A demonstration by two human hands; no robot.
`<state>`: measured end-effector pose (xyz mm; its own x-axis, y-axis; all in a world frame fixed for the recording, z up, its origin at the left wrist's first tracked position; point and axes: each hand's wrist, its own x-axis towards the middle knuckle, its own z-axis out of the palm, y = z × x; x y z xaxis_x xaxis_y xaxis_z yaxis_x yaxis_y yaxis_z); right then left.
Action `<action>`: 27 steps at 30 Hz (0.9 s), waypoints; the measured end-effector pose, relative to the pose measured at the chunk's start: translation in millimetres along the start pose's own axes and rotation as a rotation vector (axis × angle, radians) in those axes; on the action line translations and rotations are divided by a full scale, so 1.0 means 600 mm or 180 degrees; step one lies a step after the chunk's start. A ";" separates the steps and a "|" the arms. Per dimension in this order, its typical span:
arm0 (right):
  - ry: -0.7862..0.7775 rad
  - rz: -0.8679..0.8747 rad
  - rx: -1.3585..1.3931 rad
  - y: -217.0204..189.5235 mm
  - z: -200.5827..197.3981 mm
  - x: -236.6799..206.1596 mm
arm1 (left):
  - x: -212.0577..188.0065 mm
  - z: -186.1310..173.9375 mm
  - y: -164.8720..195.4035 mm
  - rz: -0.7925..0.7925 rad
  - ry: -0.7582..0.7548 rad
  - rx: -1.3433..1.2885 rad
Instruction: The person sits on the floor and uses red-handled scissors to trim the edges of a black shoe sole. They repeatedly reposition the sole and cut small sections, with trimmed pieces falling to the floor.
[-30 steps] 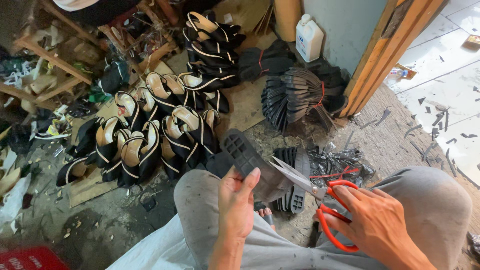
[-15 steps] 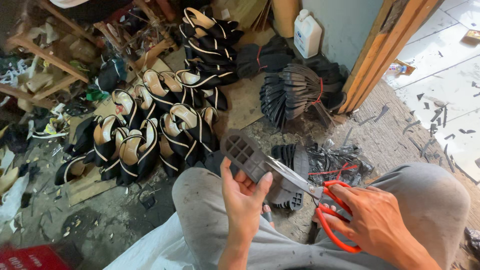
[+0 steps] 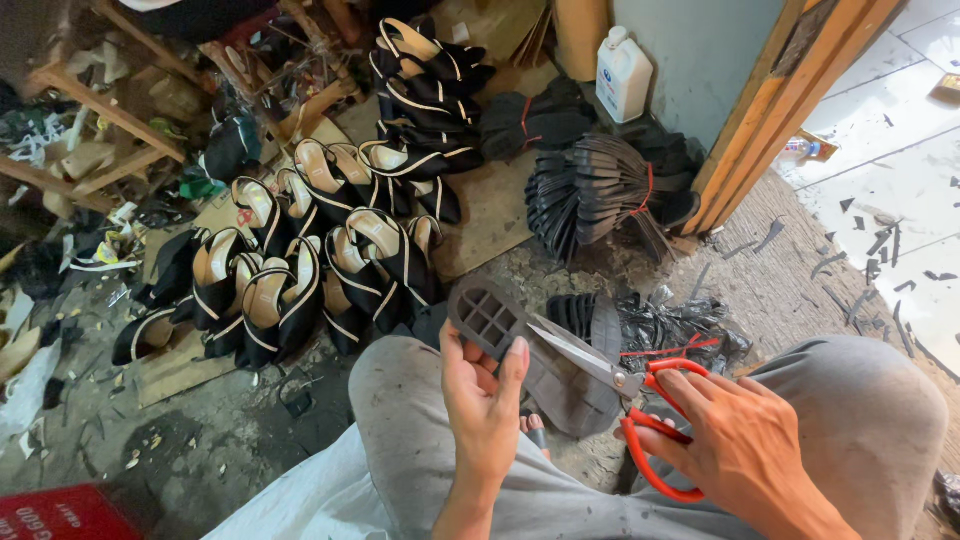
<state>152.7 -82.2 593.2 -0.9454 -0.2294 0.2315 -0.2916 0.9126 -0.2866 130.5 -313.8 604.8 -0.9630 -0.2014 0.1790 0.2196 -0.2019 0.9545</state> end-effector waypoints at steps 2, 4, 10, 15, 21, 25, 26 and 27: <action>0.0378 -0.0267 0.0154 -0.002 -0.003 -0.001 | -0.003 0.003 0.001 -0.0156 0.0028 0.0020; 0.0483 -0.0239 0.0137 -0.007 -0.003 0.001 | -0.010 0.011 0.000 -0.0186 -0.0036 -0.0038; 0.0178 0.0147 0.0094 -0.018 -0.005 0.008 | -0.018 0.024 0.002 -0.0136 -0.0131 0.0003; -0.0015 0.0260 0.0006 -0.018 -0.013 0.008 | -0.021 0.024 0.015 -0.0235 -0.0090 0.0227; 0.0310 0.0100 0.0169 -0.016 -0.027 0.013 | -0.019 0.031 0.028 -0.0157 -0.0219 0.0162; 0.0388 -0.0004 0.0199 -0.021 -0.034 0.014 | -0.018 0.029 0.029 -0.0201 -0.0232 0.0120; 0.0449 -0.0025 0.0203 -0.022 -0.034 0.014 | -0.020 0.030 0.028 -0.0260 -0.0290 0.0128; 0.0447 0.0030 0.0146 -0.023 -0.033 0.015 | -0.023 0.032 0.026 -0.0322 -0.0345 0.0138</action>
<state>151.0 -89.9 617.8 -0.9194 -0.1684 0.3555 -0.2923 0.8973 -0.3308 144.0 -296.1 621.9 -0.9916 -0.0769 0.1038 0.1159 -0.1739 0.9779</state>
